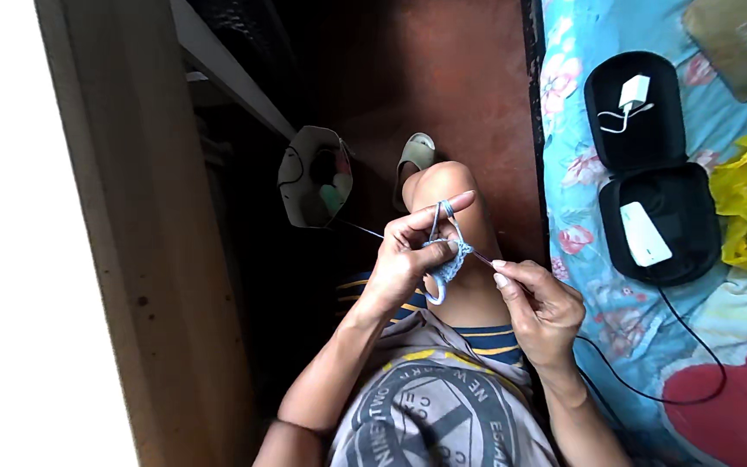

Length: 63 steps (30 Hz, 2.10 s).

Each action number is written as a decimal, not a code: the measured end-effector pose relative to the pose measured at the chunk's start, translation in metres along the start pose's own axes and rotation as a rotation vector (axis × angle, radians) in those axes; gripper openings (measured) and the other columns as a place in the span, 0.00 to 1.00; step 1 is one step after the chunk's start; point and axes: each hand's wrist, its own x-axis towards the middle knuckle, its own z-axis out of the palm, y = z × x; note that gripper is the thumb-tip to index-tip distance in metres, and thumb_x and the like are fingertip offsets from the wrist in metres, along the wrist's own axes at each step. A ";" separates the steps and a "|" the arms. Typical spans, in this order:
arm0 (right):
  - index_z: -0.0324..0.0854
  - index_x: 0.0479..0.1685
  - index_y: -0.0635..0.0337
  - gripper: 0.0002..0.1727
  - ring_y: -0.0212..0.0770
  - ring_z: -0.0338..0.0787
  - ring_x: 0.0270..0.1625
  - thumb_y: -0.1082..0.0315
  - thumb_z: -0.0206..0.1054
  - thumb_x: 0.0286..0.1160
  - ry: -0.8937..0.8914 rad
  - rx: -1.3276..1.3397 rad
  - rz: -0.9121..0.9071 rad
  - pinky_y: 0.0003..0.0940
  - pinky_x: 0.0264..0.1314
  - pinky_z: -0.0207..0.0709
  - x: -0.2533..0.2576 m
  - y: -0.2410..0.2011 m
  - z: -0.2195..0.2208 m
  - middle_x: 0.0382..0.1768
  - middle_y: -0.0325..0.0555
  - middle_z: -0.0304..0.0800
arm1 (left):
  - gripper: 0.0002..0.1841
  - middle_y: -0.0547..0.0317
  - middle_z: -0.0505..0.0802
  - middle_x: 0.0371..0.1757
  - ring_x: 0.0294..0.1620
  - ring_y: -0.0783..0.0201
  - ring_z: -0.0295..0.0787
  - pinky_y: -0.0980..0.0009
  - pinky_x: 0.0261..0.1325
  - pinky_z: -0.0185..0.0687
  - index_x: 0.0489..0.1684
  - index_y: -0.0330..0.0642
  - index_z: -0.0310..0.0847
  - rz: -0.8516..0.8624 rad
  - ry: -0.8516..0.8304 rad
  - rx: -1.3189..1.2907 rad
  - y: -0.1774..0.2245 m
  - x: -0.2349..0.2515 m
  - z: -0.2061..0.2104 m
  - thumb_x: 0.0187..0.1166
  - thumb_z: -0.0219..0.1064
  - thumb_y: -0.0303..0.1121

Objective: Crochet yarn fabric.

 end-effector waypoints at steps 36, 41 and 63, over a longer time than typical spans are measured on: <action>0.92 0.42 0.68 0.10 0.31 0.87 0.34 0.74 0.64 0.81 0.207 -0.340 -0.108 0.18 0.40 0.79 0.001 -0.002 0.021 0.29 0.50 0.89 | 0.27 0.61 0.96 0.36 0.32 0.72 0.91 0.74 0.42 0.89 0.71 0.36 0.83 0.179 0.138 0.136 -0.011 -0.003 0.017 0.68 0.68 0.13; 0.93 0.43 0.64 0.10 0.37 0.89 0.33 0.75 0.63 0.80 0.176 -0.479 -0.218 0.24 0.36 0.80 0.000 0.002 0.017 0.30 0.51 0.91 | 0.23 0.61 0.93 0.32 0.28 0.74 0.87 0.77 0.36 0.86 0.66 0.35 0.87 0.075 0.076 0.045 -0.004 0.001 0.007 0.71 0.61 0.14; 0.80 0.57 0.57 0.23 0.18 0.69 0.15 0.85 0.69 0.60 -0.063 0.806 0.704 0.11 0.15 0.58 0.023 0.004 0.002 0.33 0.43 0.92 | 0.32 0.58 0.92 0.40 0.35 0.72 0.87 0.77 0.40 0.86 0.80 0.34 0.74 -0.087 -0.169 0.254 -0.009 0.003 -0.002 0.70 0.65 0.12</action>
